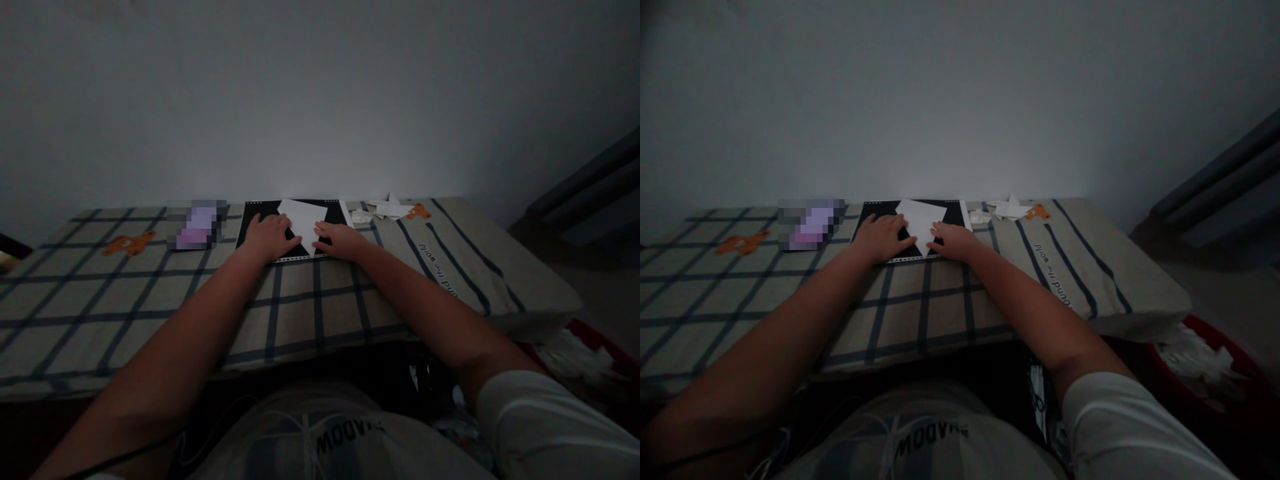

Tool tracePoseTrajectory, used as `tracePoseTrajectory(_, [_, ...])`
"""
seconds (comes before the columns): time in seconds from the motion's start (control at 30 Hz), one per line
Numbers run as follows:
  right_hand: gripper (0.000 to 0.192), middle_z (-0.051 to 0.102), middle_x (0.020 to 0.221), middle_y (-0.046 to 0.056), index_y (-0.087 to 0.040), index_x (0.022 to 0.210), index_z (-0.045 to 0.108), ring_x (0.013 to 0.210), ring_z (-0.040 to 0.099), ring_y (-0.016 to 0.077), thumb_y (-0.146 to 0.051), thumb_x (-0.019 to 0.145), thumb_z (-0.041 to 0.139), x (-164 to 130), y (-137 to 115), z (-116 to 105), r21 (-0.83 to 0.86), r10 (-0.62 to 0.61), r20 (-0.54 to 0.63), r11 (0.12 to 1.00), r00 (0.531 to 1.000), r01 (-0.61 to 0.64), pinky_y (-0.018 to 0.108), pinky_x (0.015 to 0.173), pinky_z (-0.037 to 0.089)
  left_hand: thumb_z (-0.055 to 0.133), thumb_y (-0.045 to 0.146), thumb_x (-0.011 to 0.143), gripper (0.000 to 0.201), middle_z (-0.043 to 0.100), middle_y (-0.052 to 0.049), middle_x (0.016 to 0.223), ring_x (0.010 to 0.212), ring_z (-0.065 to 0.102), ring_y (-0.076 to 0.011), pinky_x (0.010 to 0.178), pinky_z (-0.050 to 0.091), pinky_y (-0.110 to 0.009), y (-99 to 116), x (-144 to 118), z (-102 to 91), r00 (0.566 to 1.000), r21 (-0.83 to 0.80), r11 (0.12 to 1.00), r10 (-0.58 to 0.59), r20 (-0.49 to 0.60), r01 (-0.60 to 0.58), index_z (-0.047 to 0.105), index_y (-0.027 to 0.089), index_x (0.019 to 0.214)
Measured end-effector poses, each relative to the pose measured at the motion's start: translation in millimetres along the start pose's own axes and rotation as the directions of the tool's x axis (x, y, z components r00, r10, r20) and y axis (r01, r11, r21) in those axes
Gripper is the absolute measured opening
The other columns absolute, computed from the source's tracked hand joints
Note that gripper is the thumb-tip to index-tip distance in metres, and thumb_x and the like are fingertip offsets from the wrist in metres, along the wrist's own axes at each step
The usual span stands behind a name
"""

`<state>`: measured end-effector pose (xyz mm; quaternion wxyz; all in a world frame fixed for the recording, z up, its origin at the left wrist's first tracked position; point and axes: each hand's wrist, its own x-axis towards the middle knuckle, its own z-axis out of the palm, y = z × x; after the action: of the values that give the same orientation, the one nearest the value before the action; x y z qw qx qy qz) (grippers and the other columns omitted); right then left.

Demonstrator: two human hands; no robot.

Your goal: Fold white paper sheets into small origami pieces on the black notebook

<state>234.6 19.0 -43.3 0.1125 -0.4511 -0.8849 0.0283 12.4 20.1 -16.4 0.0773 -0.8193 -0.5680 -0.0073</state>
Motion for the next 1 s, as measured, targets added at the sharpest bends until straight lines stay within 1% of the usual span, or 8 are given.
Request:
tracePoseTrajectory(0.17, [0.057,0.048,0.156,0.018,-0.008,0.146,0.056,0.146,0.045,0.0271,-0.045,0.103,0.050,-1.4,1.3,2.0,-0.028,-0.019,-0.009,0.999,1.000,0.019,0.041,0.120,0.039,0.037,0.063,0.099,0.066,0.043,-0.016,0.161,0.146,0.041,-0.0350,0.119,0.027,-0.060,-2.4,0.1,3.1,1.000,-0.014,1.000,-0.013,0.014,0.014,0.057,0.016,0.142])
tracePoseTrajectory(0.3, [0.057,0.048,0.156,0.018,-0.007,0.145,0.056,0.146,0.046,0.0275,-0.044,0.102,0.051,-1.5,2.1,1.4,-0.031,-0.017,-0.008,0.999,1.000,0.017,0.042,0.120,0.039,0.040,0.067,0.096,0.068,0.049,-0.014,0.157,0.143,0.044,-0.0358,0.120,0.026,-0.059,-4.5,1.0,1.4,1.000,-0.014,1.000,-0.009,0.001,0.009,0.058,0.019,0.141])
tracePoseTrajectory(0.43, [0.056,0.048,0.156,0.017,-0.009,0.145,0.057,0.146,0.046,0.0271,-0.044,0.102,0.051,-1.4,1.7,0.6,-0.017,-0.017,-0.008,1.000,1.000,0.017,0.043,0.120,0.040,0.039,0.072,0.094,0.076,0.054,-0.014,0.153,0.140,0.046,-0.0367,0.120,0.026,-0.058,-6.7,2.7,-1.6,0.999,-0.011,0.999,-0.036,0.009,0.036,0.054,0.018,0.145])
tracePoseTrajectory(0.57, [0.056,0.047,0.156,0.017,-0.009,0.145,0.058,0.146,0.046,0.0277,-0.044,0.101,0.052,-1.5,-0.7,-0.9,-0.003,0.004,-0.006,1.000,1.000,-0.005,0.044,0.120,0.040,0.036,0.078,0.091,0.087,0.048,-0.013,0.158,0.142,0.043,-0.0374,0.118,0.029,-0.054,-9.9,5.1,-1.3,0.998,-0.001,0.998,-0.057,0.025,0.057,0.048,0.016,0.151])
tracePoseTrajectory(0.7, [0.058,0.047,0.157,0.017,-0.008,0.146,0.056,0.146,0.046,0.0272,-0.045,0.101,0.051,-1.4,-1.4,-1.3,-0.010,0.014,0.004,1.000,1.000,-0.014,0.041,0.121,0.039,0.034,0.082,0.089,0.093,0.044,-0.012,0.161,0.142,0.041,-0.0393,0.120,0.025,-0.053,-13.2,9.8,2.2,0.998,0.015,0.998,-0.054,0.042,0.053,0.046,0.017,0.154])
tracePoseTrajectory(0.83, [0.057,0.047,0.157,0.016,-0.010,0.146,0.057,0.146,0.046,0.0268,-0.044,0.101,0.052,-1.5,0.6,0.1,-0.002,0.006,0.000,1.000,1.000,-0.006,0.043,0.121,0.039,0.034,0.086,0.085,0.095,0.047,-0.012,0.159,0.140,0.043,-0.0410,0.120,0.023,-0.055,-16.8,15.6,4.3,0.998,0.011,0.999,-0.048,0.043,0.047,0.052,0.018,0.149])
tracePoseTrajectory(0.93, [0.056,0.048,0.156,0.016,-0.010,0.146,0.057,0.147,0.045,0.0266,-0.044,0.101,0.052,-1.9,1.1,0.8,0.004,0.000,-0.013,1.000,1.000,0.000,0.043,0.121,0.039,0.037,0.088,0.084,0.090,0.052,-0.011,0.155,0.139,0.044,-0.0431,0.120,0.020,-0.060,-19.1,17.3,3.7,0.999,-0.015,0.999,-0.048,0.019,0.048,0.059,0.022,0.141])
tracePoseTrajectory(1.0, [0.056,0.048,0.156,0.017,-0.010,0.145,0.057,0.146,0.046,0.0266,-0.043,0.101,0.052,-2.3,0.6,0.7,-0.002,0.000,-0.016,1.000,1.000,0.000,0.042,0.121,0.039,0.038,0.085,0.086,0.083,0.054,-0.010,0.153,0.139,0.043,-0.0436,0.119,0.019,-0.063,-20.0,17.0,3.7,0.998,-0.040,0.997,-0.063,0.005,0.063,0.061,0.024,0.138])
